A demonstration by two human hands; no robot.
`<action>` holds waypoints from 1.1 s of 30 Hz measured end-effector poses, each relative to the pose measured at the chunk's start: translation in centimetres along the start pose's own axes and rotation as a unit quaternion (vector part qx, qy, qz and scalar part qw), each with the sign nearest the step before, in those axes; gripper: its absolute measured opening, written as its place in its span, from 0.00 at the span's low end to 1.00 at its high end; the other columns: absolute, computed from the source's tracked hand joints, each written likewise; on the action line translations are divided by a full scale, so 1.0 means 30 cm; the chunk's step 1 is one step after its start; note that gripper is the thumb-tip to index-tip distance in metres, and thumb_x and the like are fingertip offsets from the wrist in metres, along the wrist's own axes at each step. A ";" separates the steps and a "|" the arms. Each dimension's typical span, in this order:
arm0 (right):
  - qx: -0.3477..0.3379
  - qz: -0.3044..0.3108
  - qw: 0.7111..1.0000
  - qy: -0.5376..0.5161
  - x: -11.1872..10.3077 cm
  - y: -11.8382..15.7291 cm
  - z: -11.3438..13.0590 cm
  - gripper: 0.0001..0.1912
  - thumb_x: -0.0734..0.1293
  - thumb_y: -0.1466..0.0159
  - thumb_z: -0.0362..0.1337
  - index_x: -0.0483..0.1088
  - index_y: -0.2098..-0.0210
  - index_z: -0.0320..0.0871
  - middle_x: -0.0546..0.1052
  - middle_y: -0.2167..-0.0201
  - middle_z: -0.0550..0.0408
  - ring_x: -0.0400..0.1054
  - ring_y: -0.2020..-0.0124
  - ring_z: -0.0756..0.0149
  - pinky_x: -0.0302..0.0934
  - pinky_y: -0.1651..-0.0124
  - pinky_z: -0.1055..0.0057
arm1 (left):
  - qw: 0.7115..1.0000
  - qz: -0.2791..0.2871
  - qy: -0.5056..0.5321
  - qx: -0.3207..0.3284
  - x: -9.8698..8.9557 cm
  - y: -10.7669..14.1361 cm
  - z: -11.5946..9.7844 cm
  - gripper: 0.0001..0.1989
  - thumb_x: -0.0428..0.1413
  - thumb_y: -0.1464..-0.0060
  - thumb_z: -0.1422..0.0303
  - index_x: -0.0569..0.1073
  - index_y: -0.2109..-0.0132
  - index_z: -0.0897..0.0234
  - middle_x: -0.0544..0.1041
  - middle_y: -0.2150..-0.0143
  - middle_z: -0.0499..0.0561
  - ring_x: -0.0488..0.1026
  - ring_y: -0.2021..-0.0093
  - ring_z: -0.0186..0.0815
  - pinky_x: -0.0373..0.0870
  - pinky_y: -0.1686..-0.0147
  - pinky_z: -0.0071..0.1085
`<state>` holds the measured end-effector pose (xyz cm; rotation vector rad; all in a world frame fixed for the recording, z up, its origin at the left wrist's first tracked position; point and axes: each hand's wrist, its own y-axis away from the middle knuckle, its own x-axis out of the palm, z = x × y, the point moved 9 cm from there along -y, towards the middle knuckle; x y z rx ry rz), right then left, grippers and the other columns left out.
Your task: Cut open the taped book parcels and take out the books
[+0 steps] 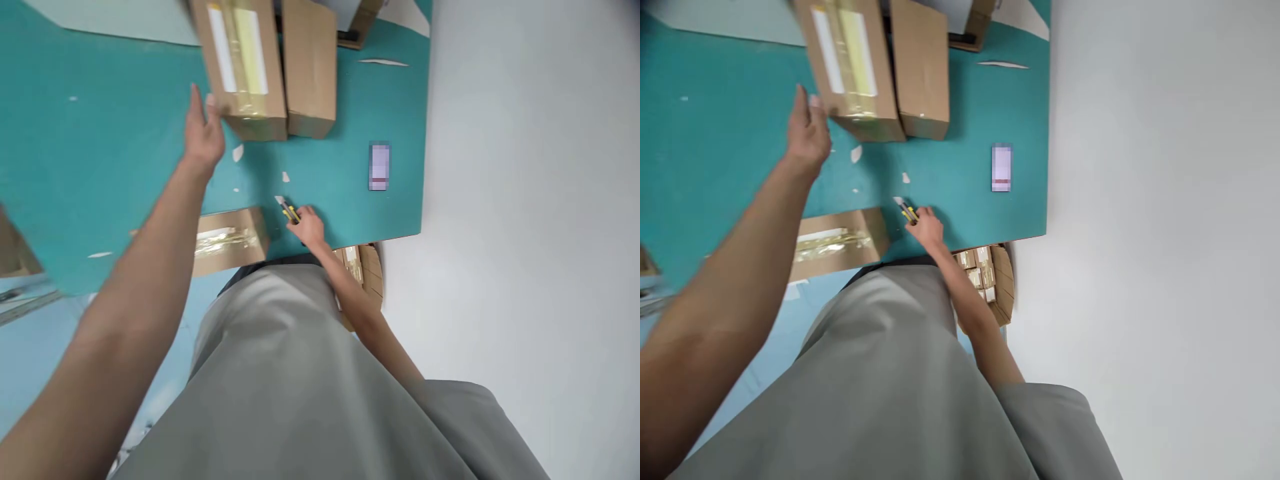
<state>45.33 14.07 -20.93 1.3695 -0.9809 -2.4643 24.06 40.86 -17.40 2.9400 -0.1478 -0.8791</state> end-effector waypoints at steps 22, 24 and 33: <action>-0.377 0.034 0.874 0.304 0.015 0.406 0.824 0.18 0.60 0.23 0.38 0.73 0.39 0.43 0.81 0.43 0.42 0.75 0.49 0.53 0.61 0.55 0.65 | 0.999 0.025 0.014 0.019 -0.611 0.972 0.345 0.30 0.61 0.38 0.40 0.79 0.38 0.51 0.69 0.28 0.58 0.58 0.22 0.57 0.59 0.26 0.62; -0.402 0.060 0.837 0.367 0.064 0.433 0.877 0.19 0.57 0.22 0.34 0.72 0.38 0.43 0.80 0.44 0.41 0.74 0.50 0.53 0.58 0.56 0.65 | 0.998 0.045 0.028 0.024 -0.594 0.964 0.363 0.31 0.61 0.38 0.39 0.79 0.37 0.51 0.68 0.27 0.59 0.57 0.22 0.57 0.56 0.25 0.62; -0.398 0.043 0.809 0.430 0.104 0.483 0.929 0.22 0.53 0.21 0.29 0.70 0.36 0.43 0.79 0.44 0.41 0.72 0.50 0.53 0.58 0.58 0.64 | 0.993 0.080 0.082 0.020 -0.574 0.962 0.364 0.31 0.60 0.35 0.42 0.75 0.33 0.50 0.70 0.29 0.58 0.67 0.27 0.52 0.63 0.27 0.54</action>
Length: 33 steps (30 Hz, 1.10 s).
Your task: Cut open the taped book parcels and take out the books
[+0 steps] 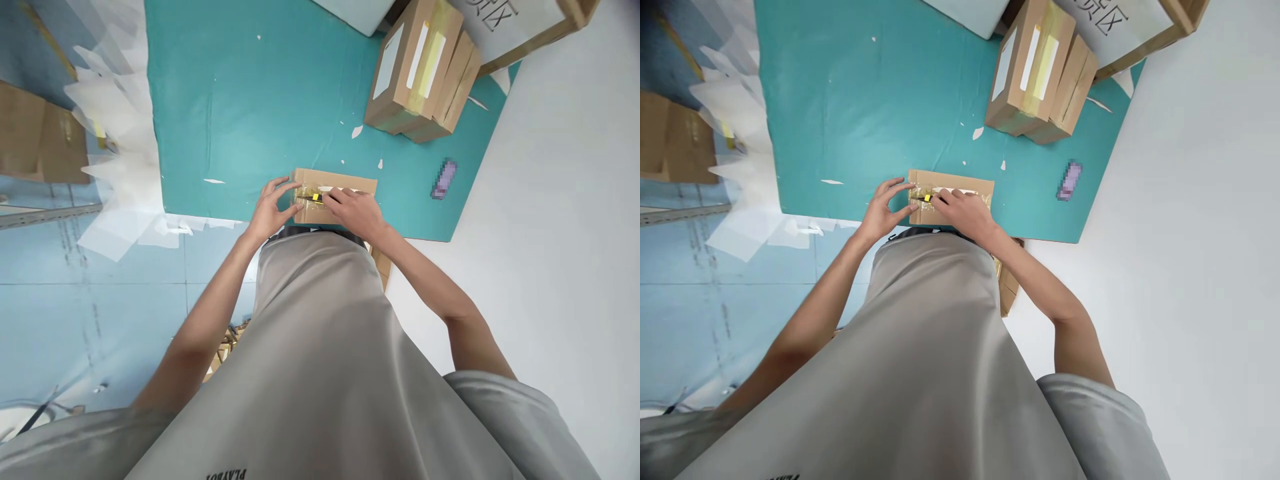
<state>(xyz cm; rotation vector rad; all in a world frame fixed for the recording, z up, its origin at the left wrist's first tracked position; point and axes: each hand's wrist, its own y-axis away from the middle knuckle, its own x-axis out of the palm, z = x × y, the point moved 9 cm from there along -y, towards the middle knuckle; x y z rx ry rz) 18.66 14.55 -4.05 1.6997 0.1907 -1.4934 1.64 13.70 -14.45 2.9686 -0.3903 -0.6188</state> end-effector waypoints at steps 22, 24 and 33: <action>0.002 -0.013 0.999 0.031 -0.032 -0.001 0.046 0.21 0.55 0.23 0.27 0.68 0.36 0.44 0.78 0.44 0.40 0.70 0.50 0.53 0.61 0.55 0.62 | 0.998 -0.004 0.056 -0.014 0.020 -0.004 0.031 0.30 0.63 0.37 0.46 0.75 0.33 0.51 0.72 0.31 0.59 0.68 0.29 0.52 0.68 0.31 0.52; -0.005 -0.016 1.000 0.023 -0.034 -0.010 0.050 0.20 0.56 0.23 0.29 0.68 0.36 0.44 0.78 0.44 0.40 0.70 0.50 0.53 0.61 0.54 0.61 | 0.998 -0.007 0.058 -0.017 0.023 -0.001 0.036 0.30 0.63 0.37 0.47 0.75 0.33 0.51 0.72 0.31 0.59 0.69 0.30 0.52 0.70 0.33 0.51; -0.037 0.001 0.999 0.032 -0.021 -0.011 0.017 0.21 0.54 0.23 0.29 0.69 0.37 0.43 0.78 0.45 0.38 0.69 0.50 0.51 0.59 0.54 0.59 | 0.998 -0.013 0.048 -0.029 0.015 0.004 0.021 0.30 0.64 0.38 0.49 0.76 0.33 0.50 0.73 0.32 0.58 0.70 0.31 0.52 0.73 0.36 0.49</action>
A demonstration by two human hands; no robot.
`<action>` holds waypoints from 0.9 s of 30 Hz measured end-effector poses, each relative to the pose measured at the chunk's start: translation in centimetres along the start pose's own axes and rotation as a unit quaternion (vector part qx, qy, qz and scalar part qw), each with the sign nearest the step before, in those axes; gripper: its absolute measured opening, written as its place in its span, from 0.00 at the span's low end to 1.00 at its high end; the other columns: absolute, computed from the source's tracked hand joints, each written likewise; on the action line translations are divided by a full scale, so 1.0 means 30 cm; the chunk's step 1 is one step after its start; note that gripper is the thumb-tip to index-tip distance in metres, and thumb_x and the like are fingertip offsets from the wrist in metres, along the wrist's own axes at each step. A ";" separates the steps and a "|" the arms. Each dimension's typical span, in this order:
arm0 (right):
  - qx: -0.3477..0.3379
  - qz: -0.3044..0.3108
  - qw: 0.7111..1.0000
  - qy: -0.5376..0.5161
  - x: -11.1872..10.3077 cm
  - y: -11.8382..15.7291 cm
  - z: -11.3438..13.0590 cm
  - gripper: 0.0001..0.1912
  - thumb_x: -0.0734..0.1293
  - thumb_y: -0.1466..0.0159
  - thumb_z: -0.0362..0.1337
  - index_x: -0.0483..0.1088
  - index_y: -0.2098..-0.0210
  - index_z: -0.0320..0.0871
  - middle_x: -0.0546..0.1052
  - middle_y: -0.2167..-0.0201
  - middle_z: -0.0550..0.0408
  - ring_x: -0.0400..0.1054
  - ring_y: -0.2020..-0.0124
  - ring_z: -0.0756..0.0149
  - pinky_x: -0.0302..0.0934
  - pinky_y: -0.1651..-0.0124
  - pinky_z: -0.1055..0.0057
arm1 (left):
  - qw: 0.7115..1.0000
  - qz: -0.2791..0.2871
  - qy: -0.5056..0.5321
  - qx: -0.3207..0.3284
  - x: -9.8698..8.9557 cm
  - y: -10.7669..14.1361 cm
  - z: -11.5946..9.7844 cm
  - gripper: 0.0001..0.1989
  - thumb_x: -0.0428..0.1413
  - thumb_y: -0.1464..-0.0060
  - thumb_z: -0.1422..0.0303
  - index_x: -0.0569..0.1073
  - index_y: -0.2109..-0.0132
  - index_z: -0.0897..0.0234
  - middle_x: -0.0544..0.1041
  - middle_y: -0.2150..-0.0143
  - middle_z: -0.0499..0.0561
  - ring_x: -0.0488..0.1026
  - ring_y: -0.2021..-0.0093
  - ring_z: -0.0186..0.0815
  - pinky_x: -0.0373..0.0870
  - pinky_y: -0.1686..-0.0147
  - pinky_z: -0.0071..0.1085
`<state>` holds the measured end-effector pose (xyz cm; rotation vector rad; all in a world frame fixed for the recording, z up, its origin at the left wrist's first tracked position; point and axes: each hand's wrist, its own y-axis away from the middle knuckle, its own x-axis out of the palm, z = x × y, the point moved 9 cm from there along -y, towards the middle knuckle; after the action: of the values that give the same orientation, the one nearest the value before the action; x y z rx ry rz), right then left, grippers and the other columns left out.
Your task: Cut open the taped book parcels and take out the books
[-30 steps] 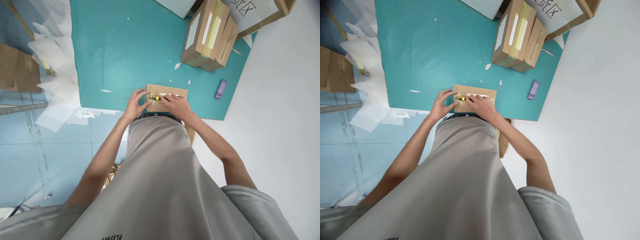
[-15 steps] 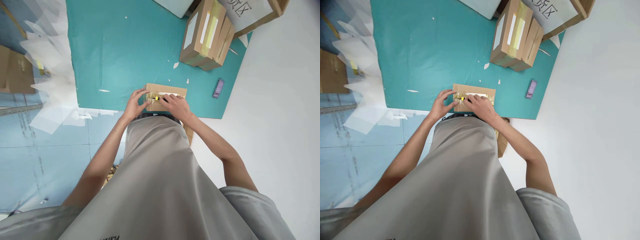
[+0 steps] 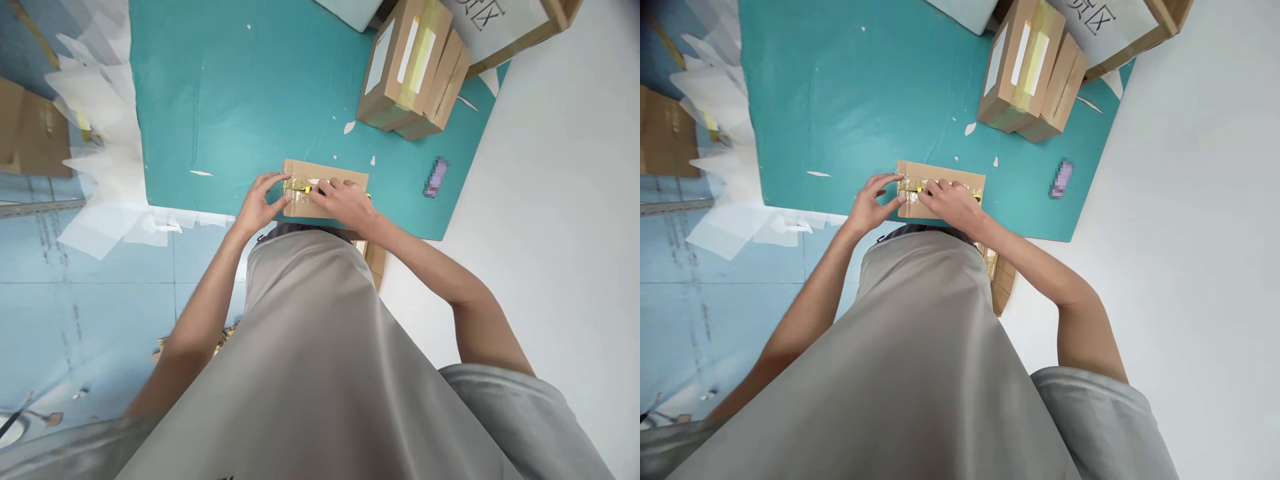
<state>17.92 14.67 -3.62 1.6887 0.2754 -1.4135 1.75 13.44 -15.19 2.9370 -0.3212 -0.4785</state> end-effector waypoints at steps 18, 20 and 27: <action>0.110 -0.026 0.992 -0.052 0.195 0.462 -0.428 0.20 0.62 0.29 0.24 0.78 0.46 0.47 0.80 0.52 0.42 0.70 0.57 0.54 0.53 0.61 0.61 | 0.994 -0.066 -0.046 -0.073 0.019 0.028 -0.042 0.32 0.63 0.42 0.48 0.77 0.34 0.53 0.74 0.33 0.60 0.76 0.37 0.50 0.78 0.41 0.49; 0.115 -0.049 0.990 -0.067 0.207 0.468 -0.454 0.18 0.61 0.28 0.26 0.78 0.48 0.48 0.80 0.52 0.43 0.71 0.57 0.54 0.54 0.61 0.61 | 0.992 -0.077 -0.053 -0.086 0.017 0.035 -0.043 0.31 0.62 0.41 0.48 0.76 0.34 0.52 0.74 0.33 0.60 0.76 0.37 0.50 0.78 0.41 0.50; 0.151 -0.146 0.952 -0.223 0.338 0.450 -0.568 0.10 0.65 0.28 0.35 0.75 0.49 0.46 0.80 0.51 0.43 0.73 0.51 0.49 0.62 0.58 0.62 | 0.982 -0.137 -0.061 -0.111 0.009 0.067 -0.029 0.31 0.62 0.39 0.48 0.76 0.33 0.54 0.73 0.31 0.62 0.76 0.36 0.51 0.79 0.40 0.50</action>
<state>41.68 15.74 -6.82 1.5493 0.0533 -2.1003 1.90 11.53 -14.10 2.7470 0.1208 -0.6831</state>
